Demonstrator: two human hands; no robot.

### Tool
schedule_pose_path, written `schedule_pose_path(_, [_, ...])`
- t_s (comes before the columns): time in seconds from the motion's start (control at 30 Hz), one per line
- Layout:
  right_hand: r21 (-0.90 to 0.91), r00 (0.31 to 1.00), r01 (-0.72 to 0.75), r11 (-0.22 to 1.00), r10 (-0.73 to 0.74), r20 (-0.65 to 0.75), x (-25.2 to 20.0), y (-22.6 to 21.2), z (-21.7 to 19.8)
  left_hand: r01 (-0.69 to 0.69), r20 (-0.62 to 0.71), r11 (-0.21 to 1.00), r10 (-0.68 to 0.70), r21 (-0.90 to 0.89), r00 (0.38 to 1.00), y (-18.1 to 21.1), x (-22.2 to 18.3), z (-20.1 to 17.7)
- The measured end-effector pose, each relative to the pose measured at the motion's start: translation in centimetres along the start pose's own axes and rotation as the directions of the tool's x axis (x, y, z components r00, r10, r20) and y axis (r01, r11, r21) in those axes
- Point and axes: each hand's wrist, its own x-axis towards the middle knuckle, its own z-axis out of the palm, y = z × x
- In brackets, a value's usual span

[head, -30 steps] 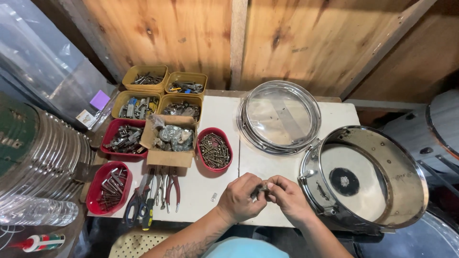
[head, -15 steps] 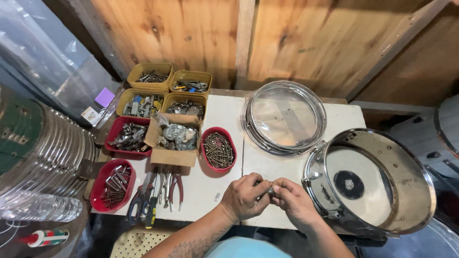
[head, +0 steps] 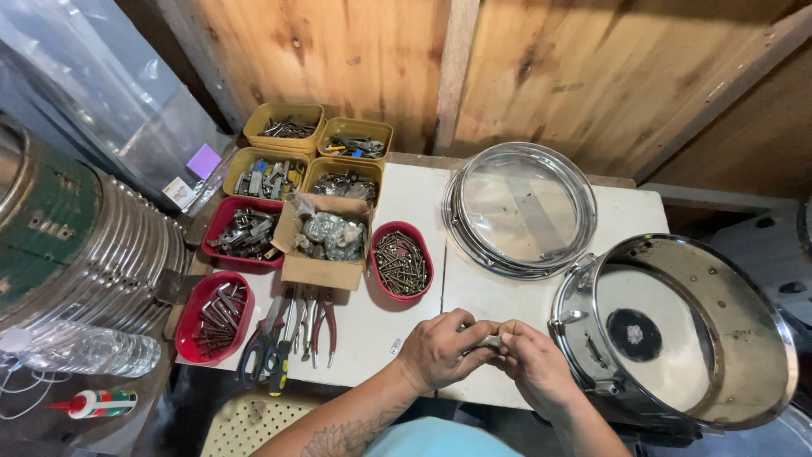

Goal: Searching for specific hardware in bins and assembling components for a snare drum

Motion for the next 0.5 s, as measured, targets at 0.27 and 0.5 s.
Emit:
schedule_pose_path(0.27, [0.048,0.998,-0.017,0.999,0.014,0.053,0.1,0.3,0.5,0.042,0.007,0.999,-0.042,-0.011,0.999,-1.2,-1.1,0.3])
schedule_pose_path(0.5, [-0.215,0.999,0.021,0.976,-0.012,0.045,0.3,-1.1,2.7,0.205,0.12,0.963,-0.186,-0.173,0.975,-3.6,-3.1,1.1])
